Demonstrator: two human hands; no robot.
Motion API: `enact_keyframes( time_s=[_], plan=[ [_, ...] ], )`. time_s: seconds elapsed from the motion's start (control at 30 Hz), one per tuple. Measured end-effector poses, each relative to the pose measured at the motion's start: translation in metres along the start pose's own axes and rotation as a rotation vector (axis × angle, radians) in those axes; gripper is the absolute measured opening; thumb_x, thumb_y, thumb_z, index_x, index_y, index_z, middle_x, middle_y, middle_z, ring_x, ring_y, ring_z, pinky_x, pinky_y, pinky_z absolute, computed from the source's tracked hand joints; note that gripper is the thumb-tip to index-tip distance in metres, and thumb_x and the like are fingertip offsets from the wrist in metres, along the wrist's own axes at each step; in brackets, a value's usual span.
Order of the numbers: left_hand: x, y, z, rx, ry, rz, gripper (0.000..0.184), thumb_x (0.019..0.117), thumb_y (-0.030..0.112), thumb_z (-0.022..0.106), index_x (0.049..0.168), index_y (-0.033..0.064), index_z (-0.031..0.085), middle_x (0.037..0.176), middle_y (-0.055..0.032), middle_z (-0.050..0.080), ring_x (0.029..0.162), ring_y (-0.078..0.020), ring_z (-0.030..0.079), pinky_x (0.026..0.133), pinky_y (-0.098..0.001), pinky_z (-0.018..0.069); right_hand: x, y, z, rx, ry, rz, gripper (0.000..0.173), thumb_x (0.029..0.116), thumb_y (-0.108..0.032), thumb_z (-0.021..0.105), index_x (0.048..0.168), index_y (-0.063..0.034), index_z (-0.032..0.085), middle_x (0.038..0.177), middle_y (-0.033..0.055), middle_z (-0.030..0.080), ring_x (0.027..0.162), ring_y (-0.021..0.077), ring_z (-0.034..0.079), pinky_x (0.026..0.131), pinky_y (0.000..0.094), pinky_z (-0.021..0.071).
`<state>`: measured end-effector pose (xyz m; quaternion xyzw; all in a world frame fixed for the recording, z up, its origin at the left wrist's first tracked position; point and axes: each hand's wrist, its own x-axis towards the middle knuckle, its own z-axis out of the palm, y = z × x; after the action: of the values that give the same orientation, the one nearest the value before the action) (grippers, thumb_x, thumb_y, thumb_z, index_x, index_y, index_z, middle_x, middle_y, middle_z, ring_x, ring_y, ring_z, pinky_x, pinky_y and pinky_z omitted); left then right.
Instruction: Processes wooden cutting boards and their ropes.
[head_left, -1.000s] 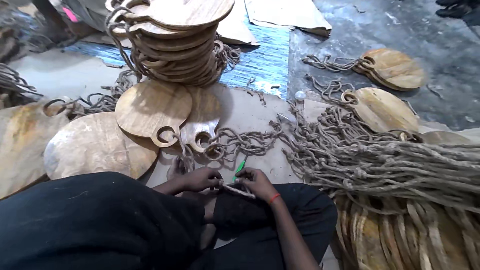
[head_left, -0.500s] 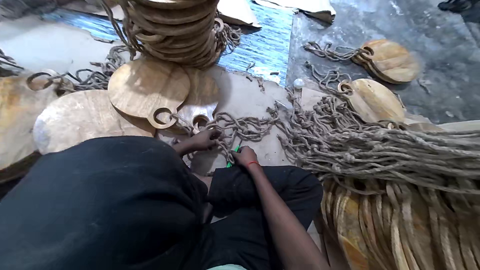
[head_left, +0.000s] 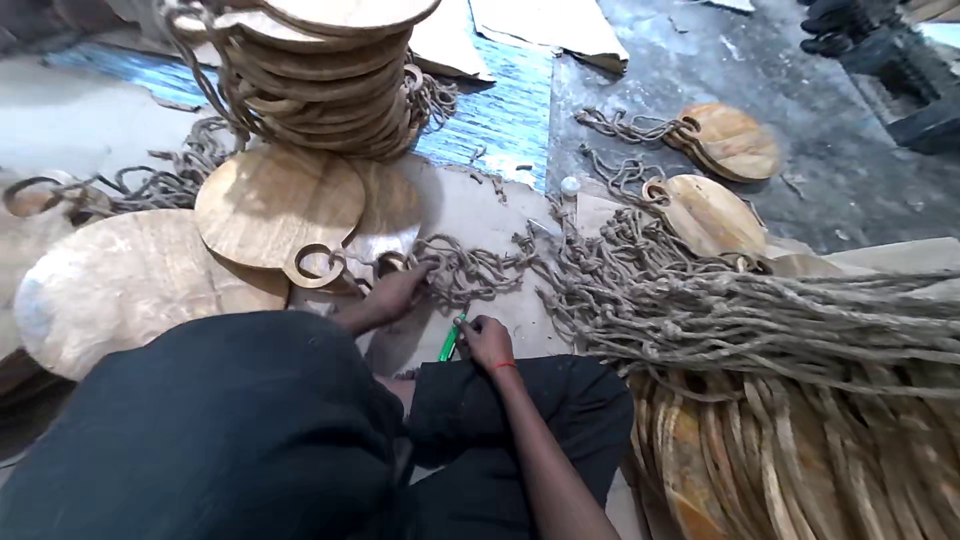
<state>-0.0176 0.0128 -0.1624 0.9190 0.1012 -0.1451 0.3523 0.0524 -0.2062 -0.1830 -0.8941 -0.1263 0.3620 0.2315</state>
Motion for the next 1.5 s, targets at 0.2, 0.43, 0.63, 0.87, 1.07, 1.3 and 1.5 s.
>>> enact_keyframes(
  time_s=[0.2, 0.43, 0.63, 0.87, 1.07, 1.3, 1.5],
  plan=[
    [-0.063, -0.045, 0.009, 0.292, -0.009, 0.134, 0.04, 0.1007, 0.019, 0.065, 0.138, 0.0046, 0.061, 0.13, -0.0189, 0.067, 0.106, -0.0399, 0.07, 0.088, -0.0583, 0.0563, 0.017, -0.009, -0.013, 0.196, 0.391, -0.184, 0.024, 0.103, -0.022, 0.063, 0.113, -0.0011, 0.07, 0.099, 0.0184, 0.072, 0.087, 0.0356, 0.07, 0.08, 0.0584, 0.055],
    [-0.05, -0.033, 0.004, 0.341, 0.153, -0.014, 0.03, 0.1036, 0.013, 0.058, 0.132, 0.0075, 0.065, 0.122, -0.0205, 0.066, 0.096, -0.0383, 0.072, 0.078, -0.0537, 0.0598, 0.09, -0.072, -0.039, -0.325, 0.182, -0.156, 0.042, 0.0952, -0.025, 0.072, 0.13, -0.0023, 0.065, 0.131, 0.0238, 0.064, 0.128, 0.0442, 0.056, 0.105, 0.0606, 0.0445],
    [-0.031, -0.031, -0.007, 0.228, 0.106, -0.153, 0.026, 0.1033, 0.019, 0.06, 0.126, 0.009, 0.067, 0.131, -0.0192, 0.061, 0.103, -0.037, 0.069, 0.085, -0.0538, 0.0581, 0.087, -0.085, -0.105, -0.476, 0.236, -0.255, 0.03, 0.1061, -0.019, 0.055, 0.124, 0.003, 0.066, 0.124, 0.0299, 0.065, 0.116, 0.0487, 0.063, 0.095, 0.0656, 0.0499],
    [-0.022, -0.025, -0.012, 0.24, 0.038, -0.2, 0.023, 0.1037, 0.018, 0.061, 0.125, 0.0122, 0.065, 0.129, -0.0178, 0.06, 0.099, -0.037, 0.069, 0.081, -0.0541, 0.0586, 0.033, -0.04, -0.226, -0.427, 0.685, -0.643, 0.015, 0.0969, -0.007, 0.069, 0.107, 0.0017, 0.074, 0.101, 0.0277, 0.072, 0.097, 0.0515, 0.067, 0.088, 0.0698, 0.0487],
    [-0.019, -0.031, -0.035, 0.064, -0.07, -0.167, 0.042, 0.0978, 0.026, 0.072, 0.134, 0.0065, 0.062, 0.121, -0.0205, 0.066, 0.106, -0.0386, 0.067, 0.095, -0.0587, 0.0524, 0.023, -0.006, -0.19, -0.24, 0.421, -0.155, 0.035, 0.1028, -0.029, 0.064, 0.116, 0.0031, 0.07, 0.106, 0.0304, 0.07, 0.1, 0.0507, 0.067, 0.088, 0.073, 0.048],
    [-0.042, 0.042, -0.11, -0.308, -0.537, -0.026, 0.018, 0.0893, 0.0, 0.076, 0.108, 0.0002, 0.073, 0.093, -0.0107, 0.072, 0.075, -0.0186, 0.067, 0.069, -0.0368, 0.0574, -0.004, -0.001, -0.114, 0.439, 0.119, -0.236, 0.042, 0.0985, -0.005, 0.065, 0.139, -0.0015, 0.056, 0.119, 0.0181, 0.067, 0.086, 0.0256, 0.066, 0.073, 0.0433, 0.0564],
    [-0.041, 0.051, -0.056, -0.486, -0.402, 0.125, 0.019, 0.0887, -0.004, 0.075, 0.107, 0.0023, 0.072, 0.093, -0.0049, 0.072, 0.078, -0.0118, 0.066, 0.071, -0.0286, 0.0565, -0.041, -0.052, -0.043, 0.514, -0.046, -0.406, 0.032, 0.103, -0.009, 0.062, 0.135, -0.0033, 0.061, 0.104, 0.0126, 0.073, 0.077, 0.0202, 0.071, 0.07, 0.038, 0.0616]
  ],
)
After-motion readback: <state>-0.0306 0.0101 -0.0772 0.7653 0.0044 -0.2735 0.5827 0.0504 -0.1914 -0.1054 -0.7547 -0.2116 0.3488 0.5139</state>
